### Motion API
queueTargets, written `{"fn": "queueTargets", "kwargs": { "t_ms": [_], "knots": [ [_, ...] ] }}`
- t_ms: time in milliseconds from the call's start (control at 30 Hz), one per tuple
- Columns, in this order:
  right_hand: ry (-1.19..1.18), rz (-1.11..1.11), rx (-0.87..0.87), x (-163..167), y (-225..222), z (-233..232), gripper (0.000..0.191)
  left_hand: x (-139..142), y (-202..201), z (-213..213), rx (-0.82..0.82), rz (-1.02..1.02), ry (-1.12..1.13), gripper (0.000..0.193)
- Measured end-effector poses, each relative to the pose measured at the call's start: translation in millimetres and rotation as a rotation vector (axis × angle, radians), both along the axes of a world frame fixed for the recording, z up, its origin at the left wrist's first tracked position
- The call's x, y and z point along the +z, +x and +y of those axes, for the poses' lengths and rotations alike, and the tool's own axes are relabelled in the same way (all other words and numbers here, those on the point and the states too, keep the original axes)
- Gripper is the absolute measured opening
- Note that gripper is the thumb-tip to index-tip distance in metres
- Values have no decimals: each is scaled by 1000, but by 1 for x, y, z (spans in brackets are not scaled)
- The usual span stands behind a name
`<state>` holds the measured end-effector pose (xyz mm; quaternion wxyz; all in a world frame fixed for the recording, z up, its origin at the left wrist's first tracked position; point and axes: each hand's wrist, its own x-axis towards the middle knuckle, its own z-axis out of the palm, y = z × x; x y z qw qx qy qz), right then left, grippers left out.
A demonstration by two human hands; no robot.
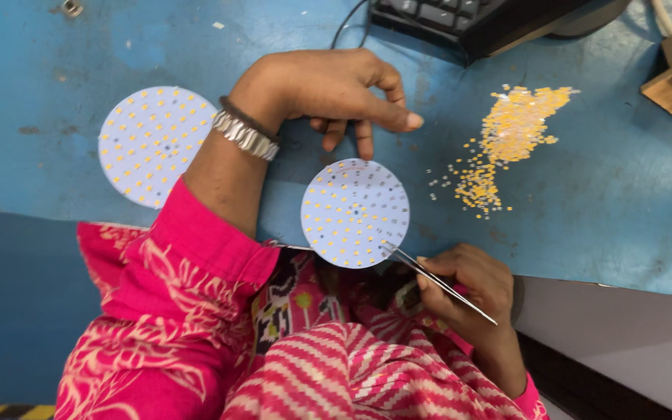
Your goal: The person uses tweezers to pick up small yellow LED components from a pile on a blue workbench and places them into designated spots on circular LED boards. The person completes one board, moves it to a storage area, and then begins working on a second board.
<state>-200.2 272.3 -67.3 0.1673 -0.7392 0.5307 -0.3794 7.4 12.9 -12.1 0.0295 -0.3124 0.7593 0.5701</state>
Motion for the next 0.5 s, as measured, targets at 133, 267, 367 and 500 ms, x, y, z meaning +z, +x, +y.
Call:
{"fn": "queueTargets", "kwargs": {
  "t_ms": [133,267,367,500],
  "knots": [
    [-6,-76,-232,-6,-22,11,14,4,1,1,-3,-49,1,49],
    [-4,-128,-442,-11,-46,23,11,8,3,2,17,-101,12,49],
    [0,-113,-455,-13,-53,27,10,8,3,2,35,-93,62,50],
    [-19,-132,-416,-14,-52,24,13,10,4,3,50,-83,92,50]
  ]
}}
